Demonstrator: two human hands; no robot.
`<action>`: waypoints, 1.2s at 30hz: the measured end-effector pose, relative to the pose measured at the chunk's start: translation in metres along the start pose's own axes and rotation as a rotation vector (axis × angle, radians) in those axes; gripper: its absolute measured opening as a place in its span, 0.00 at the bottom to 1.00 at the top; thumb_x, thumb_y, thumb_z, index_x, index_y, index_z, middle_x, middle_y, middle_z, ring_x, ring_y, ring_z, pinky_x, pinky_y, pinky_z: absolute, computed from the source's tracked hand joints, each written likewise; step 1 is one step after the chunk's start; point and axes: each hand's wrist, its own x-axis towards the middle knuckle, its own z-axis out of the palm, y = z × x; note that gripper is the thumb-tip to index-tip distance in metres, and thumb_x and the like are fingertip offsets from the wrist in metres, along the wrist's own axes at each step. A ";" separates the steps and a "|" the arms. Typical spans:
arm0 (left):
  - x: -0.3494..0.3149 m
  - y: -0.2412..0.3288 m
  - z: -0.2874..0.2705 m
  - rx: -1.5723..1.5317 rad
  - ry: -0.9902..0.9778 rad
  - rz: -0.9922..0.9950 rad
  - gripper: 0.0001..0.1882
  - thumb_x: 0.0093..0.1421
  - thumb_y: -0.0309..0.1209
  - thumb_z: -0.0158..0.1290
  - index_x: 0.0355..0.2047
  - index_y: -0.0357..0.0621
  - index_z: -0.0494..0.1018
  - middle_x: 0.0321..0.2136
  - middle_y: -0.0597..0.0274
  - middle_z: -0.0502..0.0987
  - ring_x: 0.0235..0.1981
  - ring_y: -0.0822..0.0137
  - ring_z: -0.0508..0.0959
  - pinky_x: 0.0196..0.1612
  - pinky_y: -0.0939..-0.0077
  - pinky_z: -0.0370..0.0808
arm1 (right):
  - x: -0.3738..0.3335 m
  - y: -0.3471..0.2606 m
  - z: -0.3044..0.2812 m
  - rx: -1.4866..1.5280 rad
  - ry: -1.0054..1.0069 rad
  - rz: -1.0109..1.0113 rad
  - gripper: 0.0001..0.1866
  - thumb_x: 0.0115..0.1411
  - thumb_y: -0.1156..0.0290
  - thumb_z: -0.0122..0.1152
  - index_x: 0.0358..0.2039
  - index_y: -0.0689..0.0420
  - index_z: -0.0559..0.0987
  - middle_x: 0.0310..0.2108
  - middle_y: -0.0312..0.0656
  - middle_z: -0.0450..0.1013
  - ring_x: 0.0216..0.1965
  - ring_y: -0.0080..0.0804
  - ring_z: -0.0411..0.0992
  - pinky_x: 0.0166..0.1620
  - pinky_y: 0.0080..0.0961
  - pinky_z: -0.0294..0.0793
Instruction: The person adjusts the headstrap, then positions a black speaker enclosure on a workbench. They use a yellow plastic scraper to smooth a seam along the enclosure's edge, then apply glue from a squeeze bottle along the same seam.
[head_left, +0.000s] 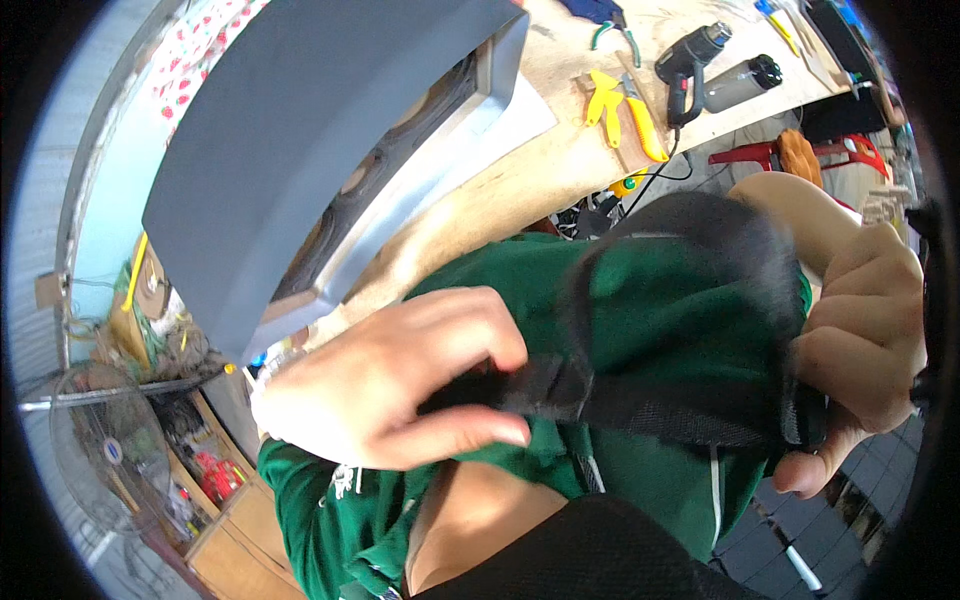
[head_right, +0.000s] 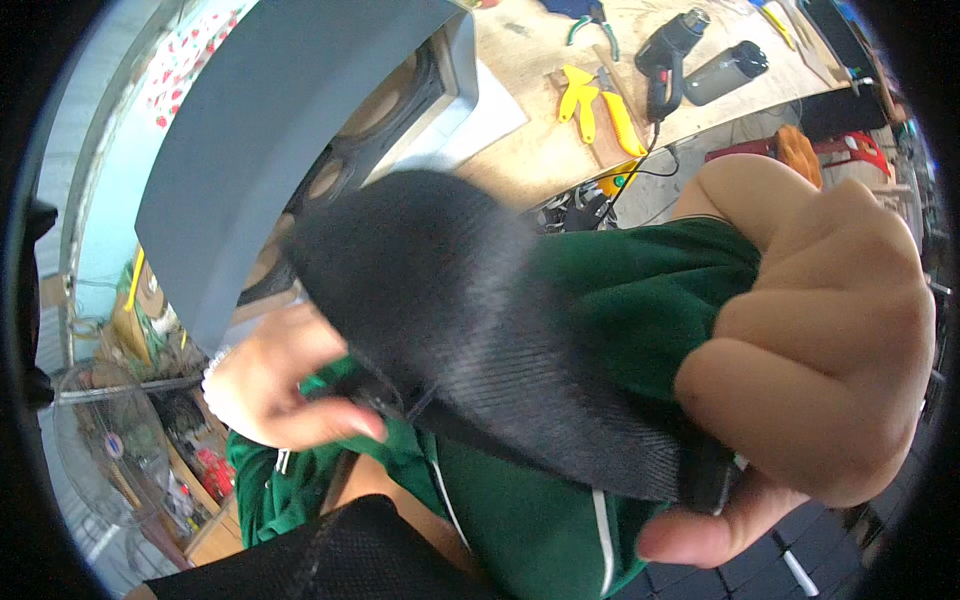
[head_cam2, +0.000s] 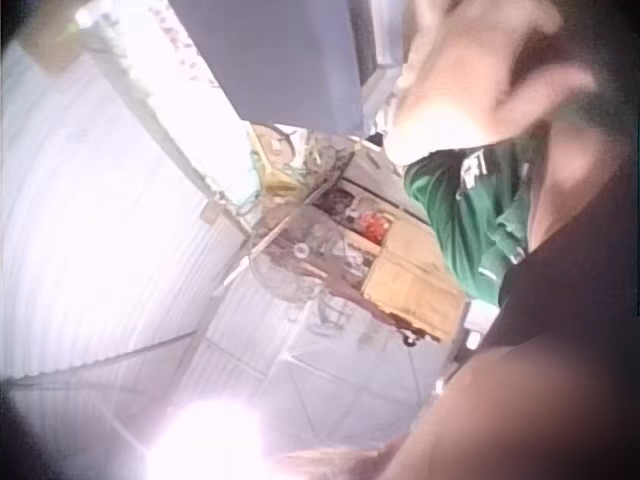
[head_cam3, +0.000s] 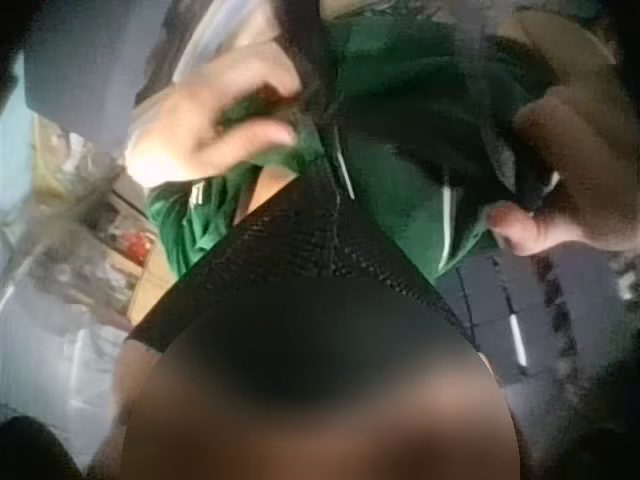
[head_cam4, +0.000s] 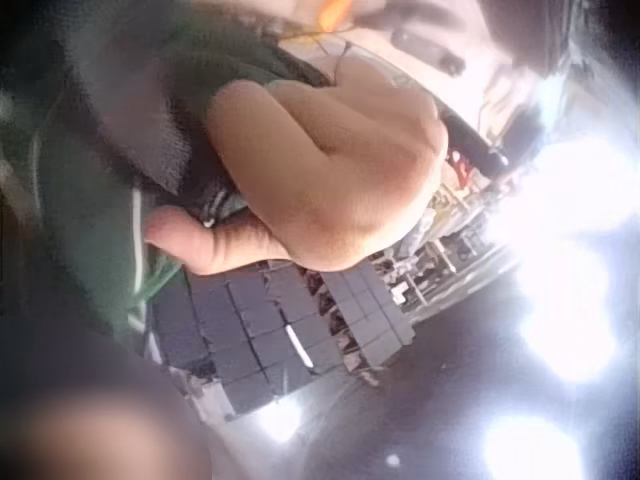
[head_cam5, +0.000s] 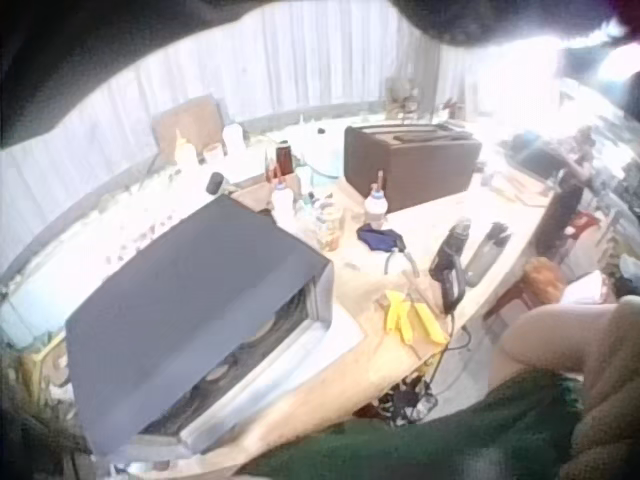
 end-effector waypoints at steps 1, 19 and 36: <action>-0.006 -0.001 0.004 -0.100 0.066 -0.057 0.14 0.54 0.30 0.57 0.35 0.39 0.65 0.24 0.59 0.67 0.22 0.64 0.67 0.26 0.73 0.64 | 0.000 0.001 -0.001 0.026 -0.046 -0.007 0.34 0.51 0.39 0.52 0.07 0.60 0.68 0.04 0.32 0.60 0.04 0.19 0.59 0.07 0.15 0.56; -0.019 -0.010 0.021 0.671 0.735 0.241 0.10 0.56 0.31 0.53 0.27 0.36 0.70 0.15 0.57 0.68 0.14 0.59 0.71 0.17 0.70 0.67 | 0.070 0.074 0.056 0.214 0.197 0.003 0.13 0.45 0.72 0.63 0.33 0.57 0.76 0.21 0.38 0.69 0.19 0.25 0.68 0.23 0.18 0.65; -0.045 -0.014 0.012 0.940 0.789 -0.113 0.05 0.55 0.27 0.53 0.25 0.38 0.71 0.13 0.61 0.68 0.12 0.65 0.70 0.17 0.76 0.65 | 0.097 0.058 0.066 0.119 0.505 -0.532 0.07 0.38 0.77 0.61 0.17 0.65 0.71 0.15 0.44 0.65 0.09 0.31 0.63 0.10 0.22 0.58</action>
